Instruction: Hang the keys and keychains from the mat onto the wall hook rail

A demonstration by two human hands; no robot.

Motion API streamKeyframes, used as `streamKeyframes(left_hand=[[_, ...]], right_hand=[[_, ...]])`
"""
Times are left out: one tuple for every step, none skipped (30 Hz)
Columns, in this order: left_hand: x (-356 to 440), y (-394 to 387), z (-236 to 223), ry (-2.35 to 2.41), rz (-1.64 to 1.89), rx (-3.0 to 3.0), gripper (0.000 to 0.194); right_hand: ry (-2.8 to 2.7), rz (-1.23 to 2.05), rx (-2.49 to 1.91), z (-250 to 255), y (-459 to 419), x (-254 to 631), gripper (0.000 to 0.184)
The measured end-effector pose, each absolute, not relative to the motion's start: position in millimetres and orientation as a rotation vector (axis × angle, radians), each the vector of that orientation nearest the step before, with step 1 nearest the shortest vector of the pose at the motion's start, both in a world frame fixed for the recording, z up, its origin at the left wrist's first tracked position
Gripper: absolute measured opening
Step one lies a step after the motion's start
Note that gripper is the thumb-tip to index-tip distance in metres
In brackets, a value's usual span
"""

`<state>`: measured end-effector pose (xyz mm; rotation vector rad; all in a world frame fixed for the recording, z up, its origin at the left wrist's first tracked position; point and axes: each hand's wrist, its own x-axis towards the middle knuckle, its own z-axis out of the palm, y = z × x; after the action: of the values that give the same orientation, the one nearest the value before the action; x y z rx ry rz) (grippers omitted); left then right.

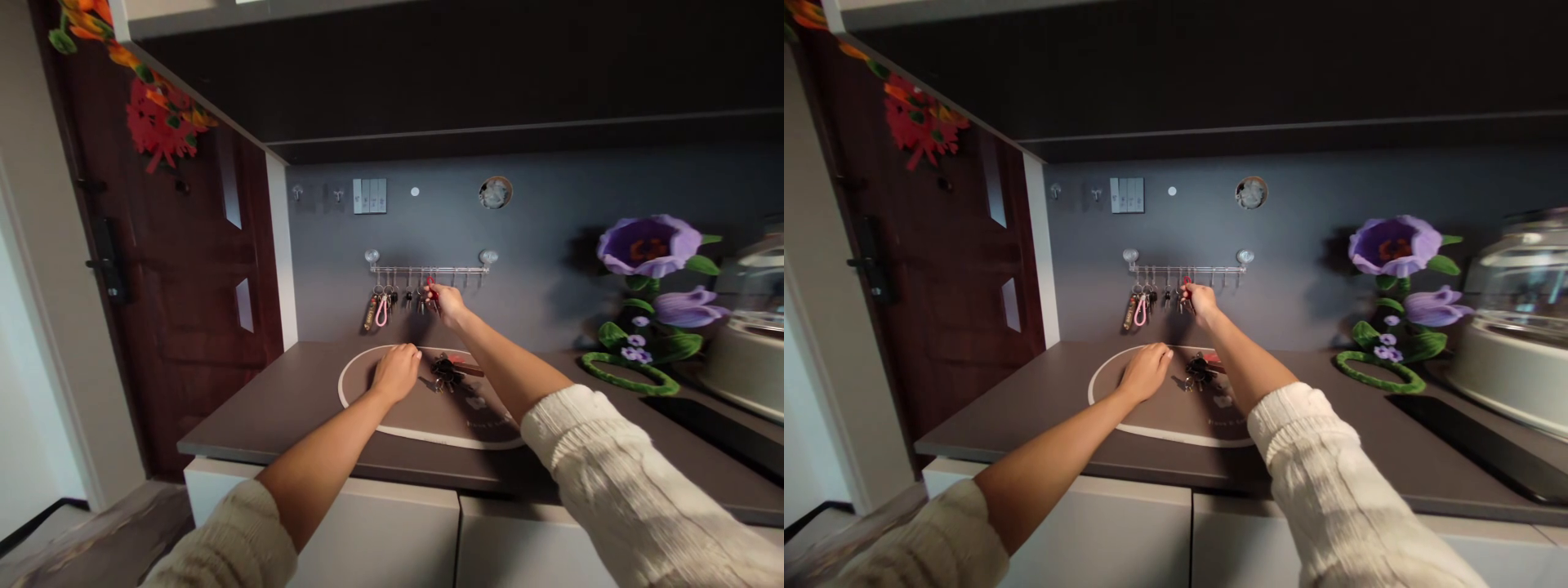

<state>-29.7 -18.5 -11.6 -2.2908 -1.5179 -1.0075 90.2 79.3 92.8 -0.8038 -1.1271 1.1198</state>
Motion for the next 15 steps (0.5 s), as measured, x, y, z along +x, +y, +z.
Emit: streamKeyframes(left_hand=[[-29.7, -18.5, -11.5, -1.517, -1.010, -2.289, 0.029], [-29.6, -18.5, -11.4, -1.516, -1.011, -2.289, 0.028], [-29.6, -18.7, -11.2, -1.517, -1.012, -2.290, 0.028], [-29.5, -18.9, -10.9, -1.519, -1.011, -2.293, 0.028], [-29.4, -19.1, -10.7, -1.521, -1.009, -2.298, 0.028], [-29.4, -19.2, -10.5, -1.522, -1.007, -2.302, 0.028], [-29.3, -19.4, -10.4, -1.522, -1.007, -2.303, 0.028], [-29.3, -19.5, -10.3, -1.522, -1.009, -2.302, 0.029], [-29.3, -19.5, -10.3, -1.521, -1.009, -2.300, 0.029], [-29.3, -19.6, -10.4, -1.522, -1.009, -2.298, 0.029], [-29.3, -19.6, -10.5, -1.522, -1.007, -2.298, 0.029], [-29.4, -19.6, -10.6, -1.523, -1.006, -2.296, 0.029], [-29.4, -19.5, -10.7, -1.522, -1.005, -2.296, 0.028], [-29.5, -19.5, -10.8, -1.520, -1.006, -2.296, 0.028], [-29.5, -19.4, -10.9, -1.518, -1.009, -2.296, 0.029]], right_hand=[[-1.104, 1.120, -0.805, 94.6, 79.7, 88.8, 0.015], [-1.083, 1.121, -0.807, 96.0, 80.2, 87.6, 0.016], [-1.073, 1.116, -0.818, 97.1, 80.7, 86.5, 0.017], [-1.063, 1.109, -0.829, 97.9, 81.0, 85.5, 0.018], [-1.053, 1.105, -0.837, 98.4, 81.3, 84.7, 0.018], [-1.042, 1.102, -0.843, 98.7, 81.3, 84.1, 0.019], [-1.030, 1.099, -0.848, 98.7, 81.1, 83.6, 0.019], [-1.019, 1.095, -0.855, 98.7, 80.7, 83.2, 0.019], [-1.011, 1.092, -0.862, 98.6, 80.3, 82.9, 0.019], [-1.009, 1.089, -0.867, 98.5, 79.9, 82.6, 0.019], [-1.009, 1.087, -0.871, 98.5, 79.5, 82.3, 0.019], [-1.011, 1.083, -0.876, 98.6, 79.2, 82.0, 0.020], [-1.014, 1.079, -0.882, 98.8, 79.0, 81.7, 0.020], [-1.018, 1.077, -0.888, 98.9, 79.0, 81.4, 0.020], [-1.022, 1.076, -0.897, 98.9, 79.2, 81.2, 0.021]])
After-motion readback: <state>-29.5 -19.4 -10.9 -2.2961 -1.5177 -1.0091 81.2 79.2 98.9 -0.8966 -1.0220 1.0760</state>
